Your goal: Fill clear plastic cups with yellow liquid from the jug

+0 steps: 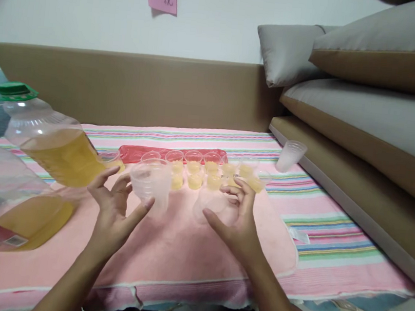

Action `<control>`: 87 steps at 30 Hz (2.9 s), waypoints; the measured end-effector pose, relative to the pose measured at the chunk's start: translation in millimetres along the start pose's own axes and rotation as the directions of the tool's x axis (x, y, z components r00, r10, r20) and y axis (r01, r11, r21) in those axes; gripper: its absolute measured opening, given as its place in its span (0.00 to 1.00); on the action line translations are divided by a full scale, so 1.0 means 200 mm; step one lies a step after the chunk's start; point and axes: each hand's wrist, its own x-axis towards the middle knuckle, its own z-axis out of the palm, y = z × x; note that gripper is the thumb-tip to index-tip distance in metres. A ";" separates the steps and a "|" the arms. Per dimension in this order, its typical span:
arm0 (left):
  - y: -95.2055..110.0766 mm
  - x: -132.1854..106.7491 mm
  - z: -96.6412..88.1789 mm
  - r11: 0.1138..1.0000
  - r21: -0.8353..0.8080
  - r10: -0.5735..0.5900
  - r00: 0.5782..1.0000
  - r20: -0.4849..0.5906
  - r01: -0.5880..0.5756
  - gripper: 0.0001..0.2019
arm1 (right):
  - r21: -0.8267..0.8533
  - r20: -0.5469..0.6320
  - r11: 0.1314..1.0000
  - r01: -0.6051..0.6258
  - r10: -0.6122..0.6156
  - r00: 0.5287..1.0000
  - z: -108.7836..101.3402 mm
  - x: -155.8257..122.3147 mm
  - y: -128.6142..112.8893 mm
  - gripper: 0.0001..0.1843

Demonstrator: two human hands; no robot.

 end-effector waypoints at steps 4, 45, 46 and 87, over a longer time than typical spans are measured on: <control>0.04 0.02 0.00 0.988 -0.146 -0.059 0.991 -0.119 0.041 0.35 | -0.095 0.084 0.995 0.000 0.009 0.996 0.07 -0.01 0.01 0.46; 0.10 -0.02 0.06 0.963 -0.251 -0.156 0.960 -0.231 0.096 0.32 | -0.198 0.174 0.978 0.069 -0.034 0.984 0.19 -0.06 0.00 0.44; 0.11 -0.02 0.07 0.962 -0.250 -0.166 0.961 -0.221 0.109 0.32 | -0.192 0.163 0.979 0.074 -0.042 0.986 0.19 -0.06 -0.01 0.44; 0.21 -0.19 0.13 0.911 -0.395 -0.006 0.961 0.275 0.119 0.21 | 0.115 -0.485 0.969 0.220 -0.138 0.863 -0.50 0.28 -0.21 0.47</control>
